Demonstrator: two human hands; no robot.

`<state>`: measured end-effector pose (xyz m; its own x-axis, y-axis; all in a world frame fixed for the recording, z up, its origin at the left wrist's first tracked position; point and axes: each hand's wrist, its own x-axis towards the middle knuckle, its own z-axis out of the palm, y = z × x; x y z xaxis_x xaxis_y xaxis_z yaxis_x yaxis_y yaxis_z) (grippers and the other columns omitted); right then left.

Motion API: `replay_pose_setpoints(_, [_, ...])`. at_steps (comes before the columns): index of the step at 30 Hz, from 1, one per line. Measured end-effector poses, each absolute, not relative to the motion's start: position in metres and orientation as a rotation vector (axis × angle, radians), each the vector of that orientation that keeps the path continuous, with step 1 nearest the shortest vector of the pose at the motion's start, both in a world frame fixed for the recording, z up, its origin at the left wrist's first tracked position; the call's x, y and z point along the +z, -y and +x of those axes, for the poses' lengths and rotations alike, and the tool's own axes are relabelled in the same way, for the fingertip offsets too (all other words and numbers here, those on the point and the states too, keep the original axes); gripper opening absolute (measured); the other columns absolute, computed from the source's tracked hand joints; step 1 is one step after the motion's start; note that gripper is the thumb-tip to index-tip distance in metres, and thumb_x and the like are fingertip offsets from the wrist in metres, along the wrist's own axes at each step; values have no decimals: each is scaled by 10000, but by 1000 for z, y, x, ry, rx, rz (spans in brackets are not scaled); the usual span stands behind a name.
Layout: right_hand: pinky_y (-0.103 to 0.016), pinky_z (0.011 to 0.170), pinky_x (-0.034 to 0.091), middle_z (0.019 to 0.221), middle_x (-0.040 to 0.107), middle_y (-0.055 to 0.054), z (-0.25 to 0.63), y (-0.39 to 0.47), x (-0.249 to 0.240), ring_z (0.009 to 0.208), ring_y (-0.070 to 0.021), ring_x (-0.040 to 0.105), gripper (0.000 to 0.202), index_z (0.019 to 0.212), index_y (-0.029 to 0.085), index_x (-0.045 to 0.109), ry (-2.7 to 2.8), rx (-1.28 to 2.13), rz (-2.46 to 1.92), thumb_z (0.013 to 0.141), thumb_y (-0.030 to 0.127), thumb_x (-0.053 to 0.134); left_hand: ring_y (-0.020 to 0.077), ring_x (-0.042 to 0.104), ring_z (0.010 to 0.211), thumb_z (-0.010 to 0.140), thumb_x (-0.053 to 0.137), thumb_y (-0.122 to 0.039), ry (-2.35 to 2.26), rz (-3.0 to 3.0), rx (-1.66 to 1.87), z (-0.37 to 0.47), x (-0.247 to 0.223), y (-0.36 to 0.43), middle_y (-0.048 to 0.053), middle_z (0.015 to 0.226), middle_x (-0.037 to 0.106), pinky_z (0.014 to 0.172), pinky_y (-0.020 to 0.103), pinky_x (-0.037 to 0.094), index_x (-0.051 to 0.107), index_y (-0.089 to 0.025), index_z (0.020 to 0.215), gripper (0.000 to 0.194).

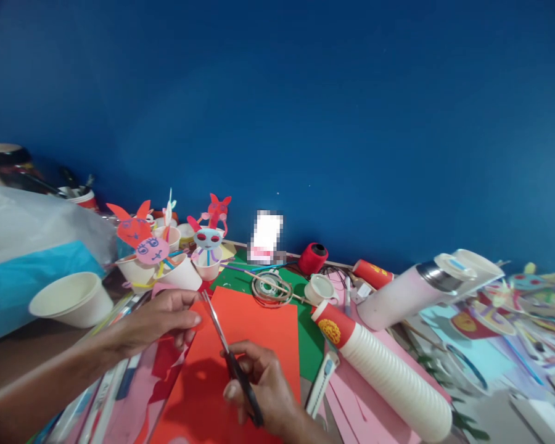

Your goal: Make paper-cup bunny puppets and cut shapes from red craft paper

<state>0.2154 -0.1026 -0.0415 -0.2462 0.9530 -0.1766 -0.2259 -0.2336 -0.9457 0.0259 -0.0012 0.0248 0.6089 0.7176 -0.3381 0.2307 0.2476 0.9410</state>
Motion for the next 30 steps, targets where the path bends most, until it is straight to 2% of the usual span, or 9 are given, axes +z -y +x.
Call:
replay_pose_setpoints(8, [-89,261,296,465,518,62,215,102,-41,273,-15,408,447,931,134,571,1054,1645,-1032,581,361,731,68,469,397,675,540,-226,-903,1309,418,25,24,0,-50,477,529,419,185,367,492,-149,664,92])
replay_pose_setpoints(24, [-93,267,278,468,511,56,218,101,-41,284,-25,424,475,943,127,565,1135,1617,-1025,601,425,706,52,456,384,692,536,-261,-924,1324,433,23,23,-3,-73,512,471,418,175,303,574,-132,709,136])
replay_pose_setpoints(30, [-111,310,318,503,526,45,220,98,-43,327,-35,444,519,971,139,539,1140,1671,-924,601,469,693,54,466,379,680,549,-252,-930,1327,417,24,22,-4,-64,519,484,407,177,264,559,-128,664,126])
